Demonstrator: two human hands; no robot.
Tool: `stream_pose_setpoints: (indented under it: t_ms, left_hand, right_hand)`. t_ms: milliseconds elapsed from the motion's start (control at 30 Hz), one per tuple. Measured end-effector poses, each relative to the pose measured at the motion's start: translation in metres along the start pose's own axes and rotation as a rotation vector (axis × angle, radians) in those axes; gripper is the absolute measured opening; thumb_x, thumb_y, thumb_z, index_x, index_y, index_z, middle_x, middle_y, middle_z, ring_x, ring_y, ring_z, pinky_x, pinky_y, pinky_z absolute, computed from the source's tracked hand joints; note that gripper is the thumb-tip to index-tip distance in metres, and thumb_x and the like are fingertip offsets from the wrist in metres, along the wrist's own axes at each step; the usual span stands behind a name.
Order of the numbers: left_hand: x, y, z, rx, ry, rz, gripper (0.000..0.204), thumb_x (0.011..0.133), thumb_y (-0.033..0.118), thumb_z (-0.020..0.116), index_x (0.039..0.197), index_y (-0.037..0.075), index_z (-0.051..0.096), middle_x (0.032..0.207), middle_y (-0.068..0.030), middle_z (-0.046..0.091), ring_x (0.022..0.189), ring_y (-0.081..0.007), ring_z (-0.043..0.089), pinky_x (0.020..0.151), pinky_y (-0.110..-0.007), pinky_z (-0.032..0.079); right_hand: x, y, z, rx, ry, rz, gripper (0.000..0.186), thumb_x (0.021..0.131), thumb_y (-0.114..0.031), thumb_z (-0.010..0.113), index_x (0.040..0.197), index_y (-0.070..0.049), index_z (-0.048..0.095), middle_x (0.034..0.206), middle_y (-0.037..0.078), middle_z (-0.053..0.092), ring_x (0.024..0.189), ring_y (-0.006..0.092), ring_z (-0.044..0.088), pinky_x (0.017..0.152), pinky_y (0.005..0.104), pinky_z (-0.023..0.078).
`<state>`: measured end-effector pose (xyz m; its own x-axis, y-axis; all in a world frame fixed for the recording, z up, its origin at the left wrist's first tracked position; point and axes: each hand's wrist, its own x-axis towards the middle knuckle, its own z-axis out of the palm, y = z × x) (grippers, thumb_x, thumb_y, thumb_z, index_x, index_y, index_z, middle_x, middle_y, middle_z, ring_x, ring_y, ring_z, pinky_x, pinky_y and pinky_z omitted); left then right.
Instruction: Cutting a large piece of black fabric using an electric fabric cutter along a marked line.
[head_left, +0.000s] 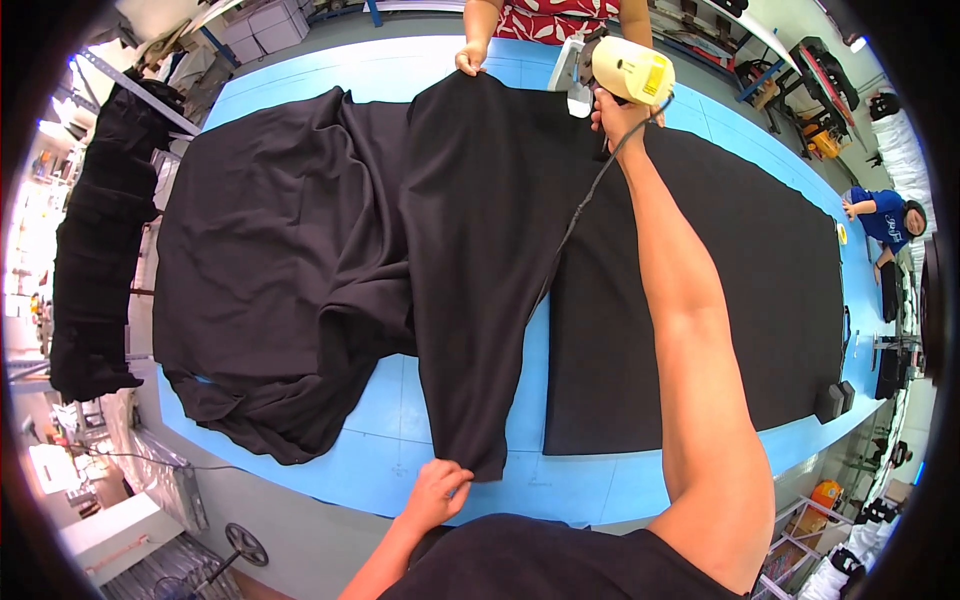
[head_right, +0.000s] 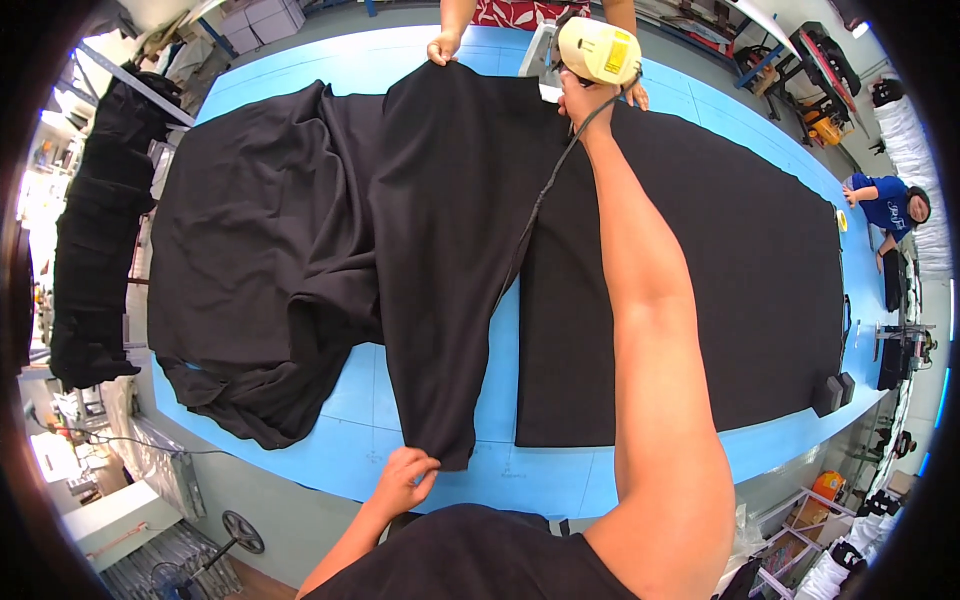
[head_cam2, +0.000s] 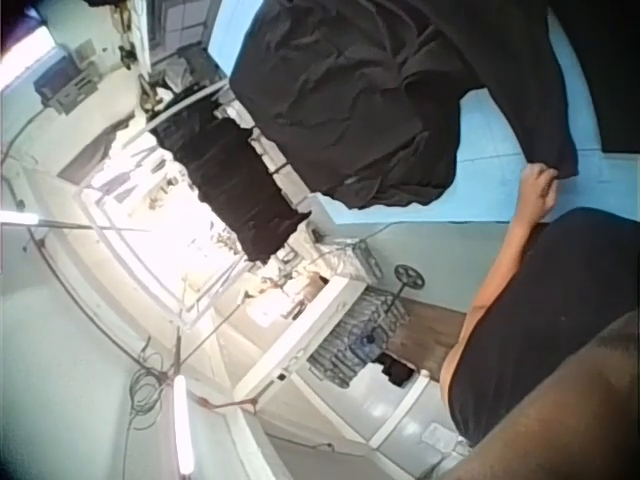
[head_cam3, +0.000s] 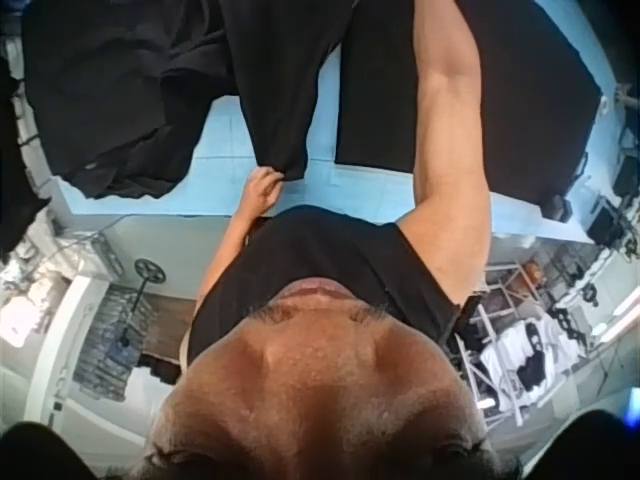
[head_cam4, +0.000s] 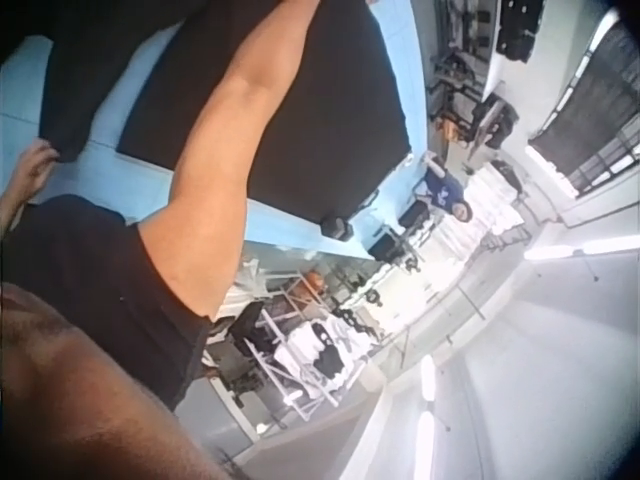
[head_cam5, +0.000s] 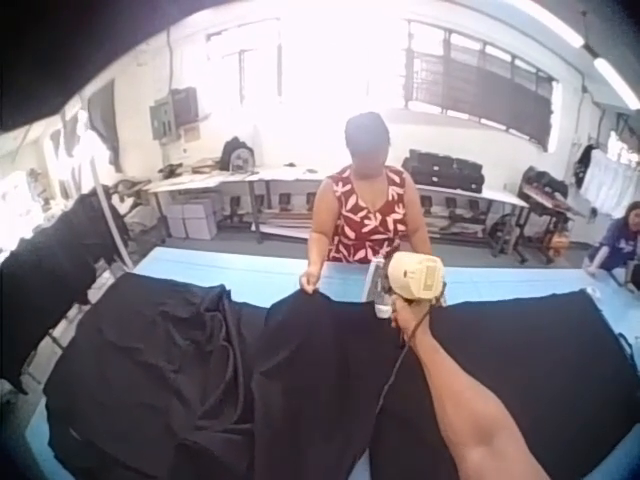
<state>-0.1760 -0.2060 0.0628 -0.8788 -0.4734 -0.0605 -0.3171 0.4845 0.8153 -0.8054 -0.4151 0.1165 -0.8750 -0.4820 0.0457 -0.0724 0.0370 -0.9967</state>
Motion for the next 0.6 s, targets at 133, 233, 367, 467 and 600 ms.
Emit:
stream_pose_setpoints:
  t_ms: [133,233,367,467,600]
  left_hand:
    - [-0.021,-0.009,0.008,0.269,0.253,-0.123,0.048,0.079,0.023,0.079,0.120,0.006,0.061,0.112,-0.0132,0.058,0.103,-0.0332,0.054,0.090,-0.045,0.043]
    - [-0.057,-0.044,0.028,0.421,0.111,-0.136,0.052,0.082,0.028,0.075,0.124,0.003,0.056,0.112,-0.0150,0.058,0.100,-0.0337,0.054,0.087,-0.045,0.043]
    - [-0.106,-0.076,0.049,0.382,0.032,-0.123,0.044,0.083,0.020,0.071,0.120,0.002,0.058,0.100,-0.0145,0.063,0.091,-0.0326,0.060,0.082,-0.045,0.045]
    - [-0.156,-0.075,0.036,0.376,-0.079,-0.023,0.031,0.083,0.014,0.066,0.111,0.003,0.061,0.090,-0.0141,0.065,0.084,-0.0326,0.063,0.078,-0.045,0.046]
    - [-0.272,-0.115,0.012,0.343,-0.362,-0.171,0.024,0.078,0.015,0.064,0.100,0.008,0.065,0.093,-0.0144,0.066,0.092,-0.0353,0.064,0.085,-0.046,0.049]
  right_hand:
    - [-0.082,-0.043,-0.029,0.198,-0.036,-0.152,0.021,0.084,-0.003,0.075,0.102,-0.003,0.064,0.075,0.003,0.062,0.052,0.0115,0.056,0.042,0.0283,0.047]
    - [-0.179,-0.080,-0.089,0.163,-0.124,-0.173,0.029,0.084,0.000,0.075,0.110,-0.002,0.061,0.077,0.004,0.061,0.054,0.0130,0.055,0.047,0.0287,0.047]
    - [-0.342,-0.112,-0.139,0.234,-0.071,-0.083,0.029,0.092,0.001,0.066,0.119,0.001,0.056,0.081,0.006,0.058,0.063,0.0149,0.057,0.055,0.0308,0.050]
    - [-0.456,-0.131,-0.169,0.166,-0.091,0.006,0.023,0.093,-0.004,0.065,0.113,0.003,0.058,0.079,0.008,0.059,0.063,0.0155,0.057,0.055,0.0308,0.049]
    - [-0.584,-0.134,-0.180,-0.081,-0.262,0.071,0.013,0.097,-0.013,0.064,0.099,-0.001,0.060,0.074,0.005,0.059,0.059,0.0142,0.057,0.056,0.0278,0.048]
